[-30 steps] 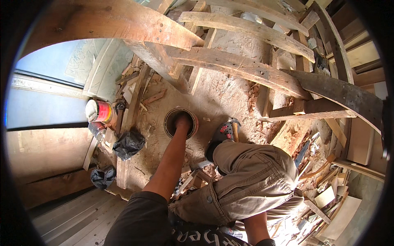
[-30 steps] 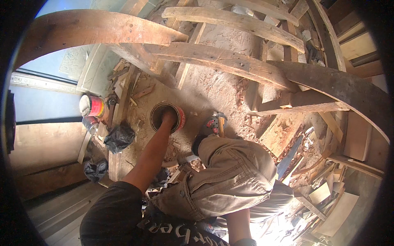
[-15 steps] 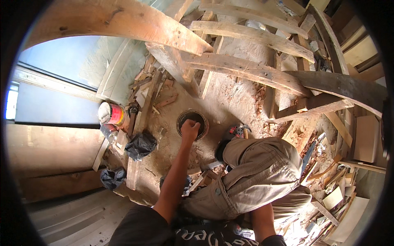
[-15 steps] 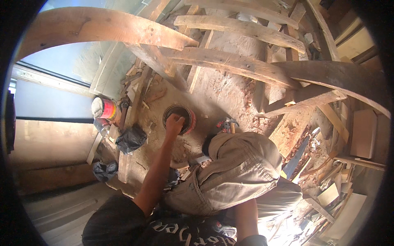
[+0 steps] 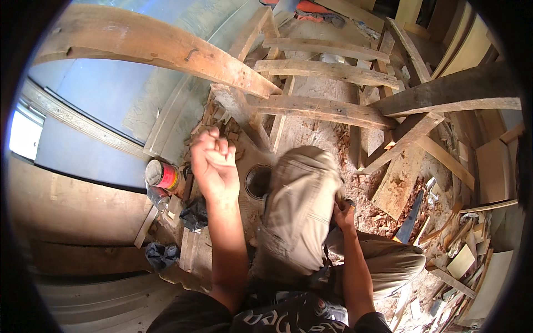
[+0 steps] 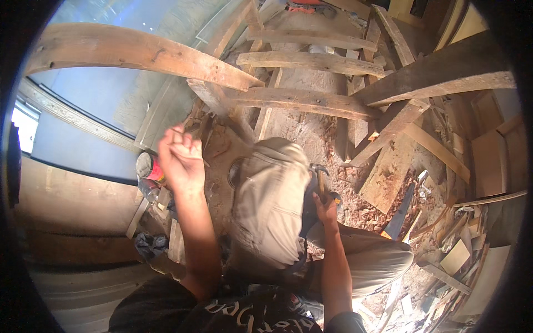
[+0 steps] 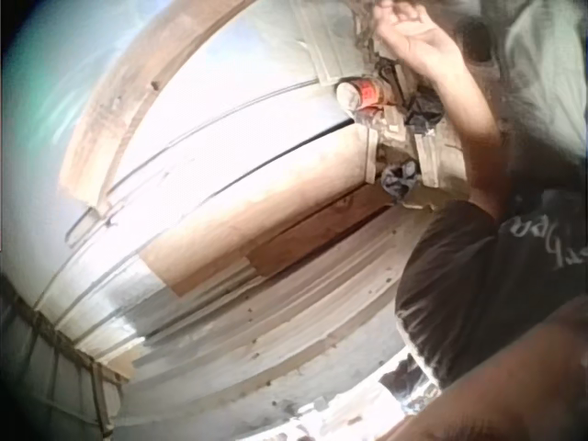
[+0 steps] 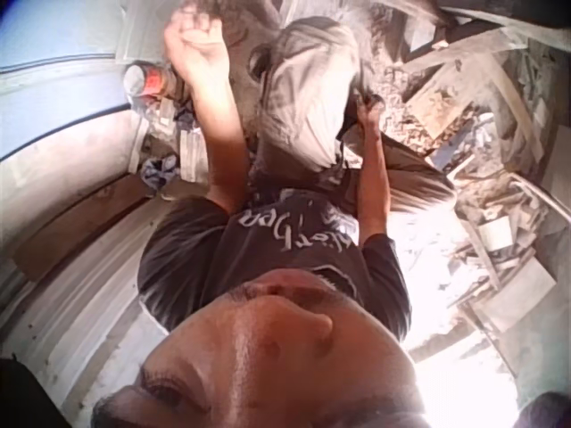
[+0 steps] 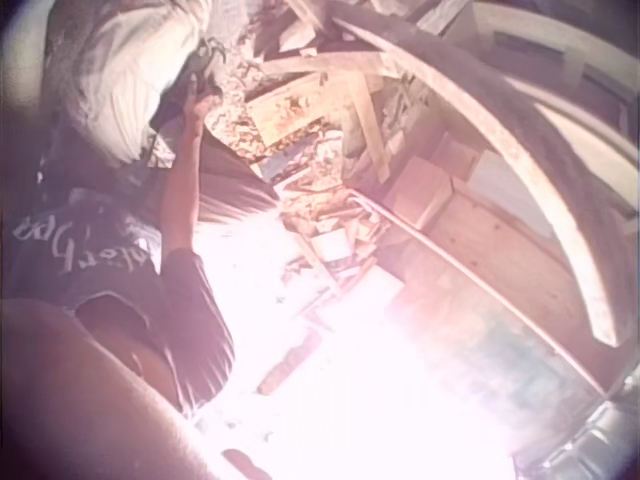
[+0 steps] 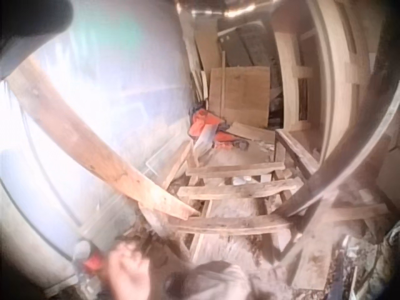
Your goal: The person sits on the floor and uses a hammer to drive nails into wooden planks. They repeatedly pick up nails from a container and hammer them into the wood, occasionally adjusting the planks.
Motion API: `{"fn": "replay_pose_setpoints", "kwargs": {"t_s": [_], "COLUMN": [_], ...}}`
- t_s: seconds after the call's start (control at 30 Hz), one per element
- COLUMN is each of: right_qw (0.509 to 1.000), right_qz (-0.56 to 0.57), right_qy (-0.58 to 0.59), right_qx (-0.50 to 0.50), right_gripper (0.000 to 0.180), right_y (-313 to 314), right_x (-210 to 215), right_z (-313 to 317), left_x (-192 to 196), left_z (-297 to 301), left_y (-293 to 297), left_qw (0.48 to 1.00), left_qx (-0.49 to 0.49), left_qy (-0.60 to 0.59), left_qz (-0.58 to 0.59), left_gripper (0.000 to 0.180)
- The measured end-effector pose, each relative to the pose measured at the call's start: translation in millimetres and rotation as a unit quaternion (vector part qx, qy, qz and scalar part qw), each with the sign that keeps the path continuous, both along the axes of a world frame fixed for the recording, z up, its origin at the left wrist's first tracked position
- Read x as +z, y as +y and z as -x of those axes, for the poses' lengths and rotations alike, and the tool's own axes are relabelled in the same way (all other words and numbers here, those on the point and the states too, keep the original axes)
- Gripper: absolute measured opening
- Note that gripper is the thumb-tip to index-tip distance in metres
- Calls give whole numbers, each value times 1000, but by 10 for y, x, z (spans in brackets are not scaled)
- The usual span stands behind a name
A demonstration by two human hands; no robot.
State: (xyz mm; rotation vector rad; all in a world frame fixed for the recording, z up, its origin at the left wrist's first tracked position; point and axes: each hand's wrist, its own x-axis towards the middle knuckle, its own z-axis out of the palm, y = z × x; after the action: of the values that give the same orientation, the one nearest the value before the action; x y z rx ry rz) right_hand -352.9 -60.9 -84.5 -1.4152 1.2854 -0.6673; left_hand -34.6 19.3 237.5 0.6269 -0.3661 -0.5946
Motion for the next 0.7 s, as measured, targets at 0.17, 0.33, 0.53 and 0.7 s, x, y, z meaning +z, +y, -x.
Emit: {"fn": "replay_pose_setpoints", "kwargs": {"t_s": [0.17, 0.33, 0.53, 0.7], "right_qw": [1000, 998, 998, 995], "right_qz": [14, 17, 3, -35], "right_qy": [12, -58, -59, -76], "right_qx": [10, -10, 18, 48], "right_gripper": [45, 43, 34, 28], "right_y": [-227, -221, -168, -264], "right_x": [161, 439, 546, 622], "right_z": [-85, -410, -387, -407], "left_x": [573, -230, -580, -268], "left_z": [591, 988, 1177, 923], "left_y": [-168, -390, -372, -559], "left_qw": [982, 986, 901, 912], "left_qx": [-62, 8, -113, -145], "left_qy": [-62, -157, -415, -367], "left_qz": [166, 62, -55, -113], "left_gripper": [10, 15, 19, 17]}}
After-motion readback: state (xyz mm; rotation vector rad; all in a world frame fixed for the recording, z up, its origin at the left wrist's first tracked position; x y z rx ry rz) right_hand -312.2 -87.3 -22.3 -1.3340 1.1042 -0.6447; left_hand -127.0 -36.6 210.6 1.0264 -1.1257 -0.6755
